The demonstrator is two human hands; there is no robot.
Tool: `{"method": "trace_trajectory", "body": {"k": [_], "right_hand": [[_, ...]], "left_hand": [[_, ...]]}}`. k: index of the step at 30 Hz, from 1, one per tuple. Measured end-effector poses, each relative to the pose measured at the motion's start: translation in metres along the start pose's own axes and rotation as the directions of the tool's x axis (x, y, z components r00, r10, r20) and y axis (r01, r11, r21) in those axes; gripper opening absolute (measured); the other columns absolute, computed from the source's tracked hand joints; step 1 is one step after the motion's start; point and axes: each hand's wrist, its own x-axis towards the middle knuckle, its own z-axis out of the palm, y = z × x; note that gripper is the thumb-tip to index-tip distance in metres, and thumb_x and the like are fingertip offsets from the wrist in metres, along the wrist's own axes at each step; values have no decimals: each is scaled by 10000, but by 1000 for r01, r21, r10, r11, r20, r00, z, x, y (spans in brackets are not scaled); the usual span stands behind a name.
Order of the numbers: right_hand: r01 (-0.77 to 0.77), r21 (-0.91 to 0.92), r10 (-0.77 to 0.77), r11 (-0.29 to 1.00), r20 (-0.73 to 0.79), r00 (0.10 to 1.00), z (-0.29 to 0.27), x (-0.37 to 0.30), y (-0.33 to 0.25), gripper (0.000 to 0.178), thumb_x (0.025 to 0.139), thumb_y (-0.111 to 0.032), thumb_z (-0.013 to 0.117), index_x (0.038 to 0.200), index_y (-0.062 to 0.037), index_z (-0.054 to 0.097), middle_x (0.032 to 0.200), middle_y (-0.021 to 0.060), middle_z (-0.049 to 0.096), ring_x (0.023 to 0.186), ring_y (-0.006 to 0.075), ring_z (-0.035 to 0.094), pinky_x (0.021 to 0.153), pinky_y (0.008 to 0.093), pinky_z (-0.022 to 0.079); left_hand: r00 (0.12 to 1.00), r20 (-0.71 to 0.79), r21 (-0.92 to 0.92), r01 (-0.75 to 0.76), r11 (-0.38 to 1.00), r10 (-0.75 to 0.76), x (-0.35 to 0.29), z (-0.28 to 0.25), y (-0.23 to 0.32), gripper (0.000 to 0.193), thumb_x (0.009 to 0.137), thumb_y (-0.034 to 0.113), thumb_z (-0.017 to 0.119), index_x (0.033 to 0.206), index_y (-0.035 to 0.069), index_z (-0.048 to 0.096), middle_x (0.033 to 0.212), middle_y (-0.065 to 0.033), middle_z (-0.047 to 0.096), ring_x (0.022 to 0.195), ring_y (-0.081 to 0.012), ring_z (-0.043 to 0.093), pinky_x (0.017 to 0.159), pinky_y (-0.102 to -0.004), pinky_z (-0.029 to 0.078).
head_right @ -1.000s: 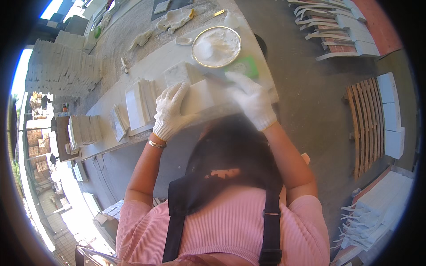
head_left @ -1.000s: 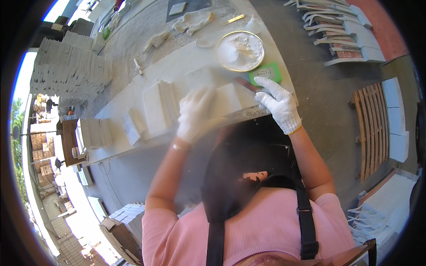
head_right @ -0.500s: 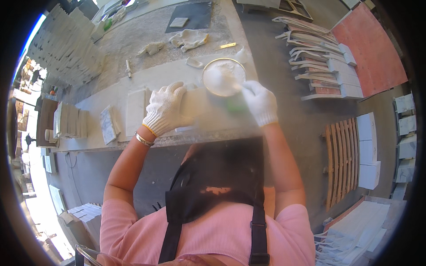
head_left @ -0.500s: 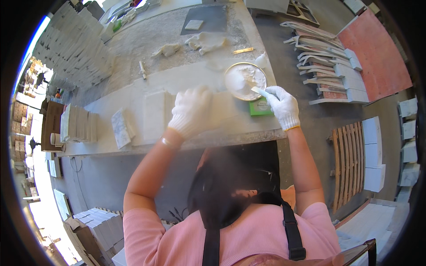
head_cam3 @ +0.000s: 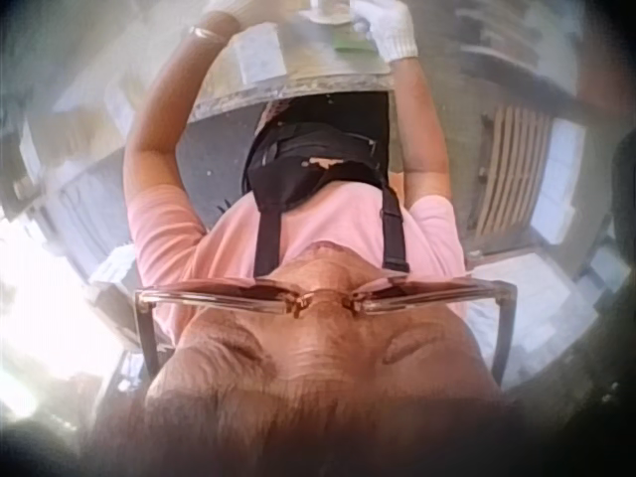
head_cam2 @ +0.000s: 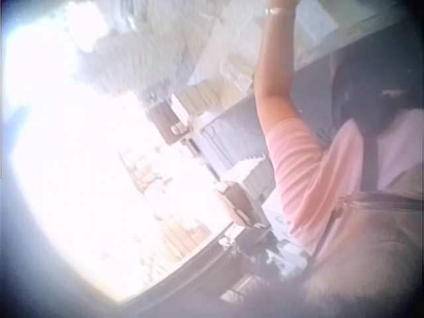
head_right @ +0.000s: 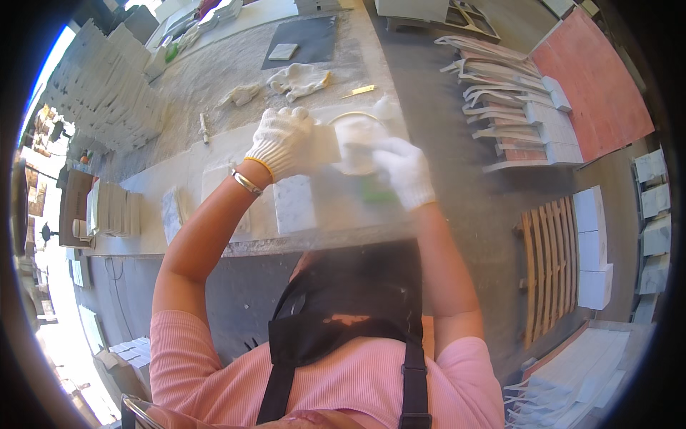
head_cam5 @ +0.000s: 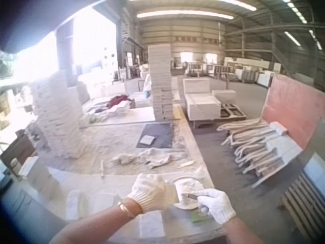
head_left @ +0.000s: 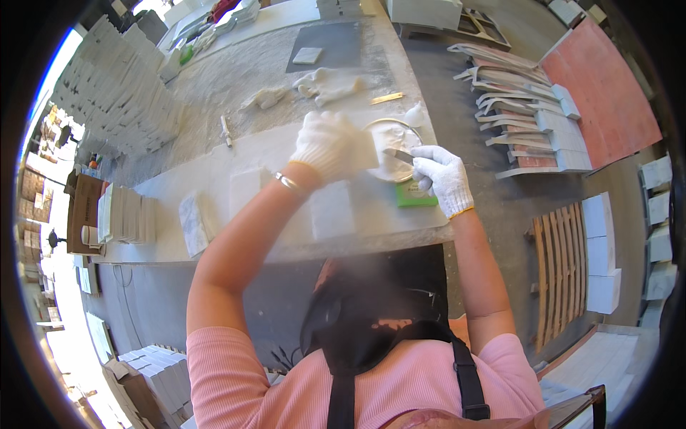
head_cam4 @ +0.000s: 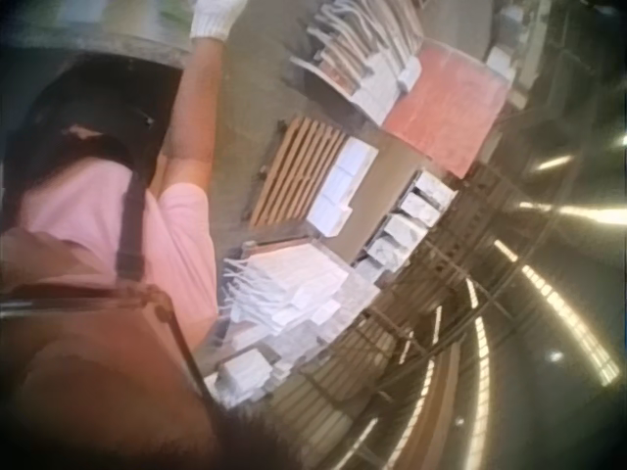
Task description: The person applies a white paste to the edges of rectangular stone tiles using a small metal tool, then smooths the edges with a green block. The person repeats this process on multiple tiles, stacking the finished pieces on the table.
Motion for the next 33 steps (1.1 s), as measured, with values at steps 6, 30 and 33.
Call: {"method": "trace_trajectory", "body": {"k": [6,30,33], "right_hand": [[446,-504,-527,739,-20,850,15,-7,-8,213,957,-158,706,1145,-86,778,1022,103,808,838,244,770,728,344,591],[196,-94,-202,976,-67,977,-6,-48,28,286,1005,-101,687,1282,-28,699,1028,50,783,811,93,712,661,236,534],[159,-48,-155,986,76,985,4,-62,27,282,999,-75,669,1279,-46,681,997,54,776,741,72,677,608,217,474]], "left_hand": [[998,-47,64,-45,997,48,12,-24,16,329,828,401,769,958,101,808,975,-145,739,964,-299,725,809,-431,525],[977,-143,-375,97,922,-161,-64,14,1,811,634,405,891,1343,92,654,1369,-121,635,1205,-372,633,1021,-496,497],[989,-65,-449,89,889,-132,-97,46,3,819,634,423,900,1335,77,658,1425,-116,622,1253,-387,612,1071,-484,480]]}}
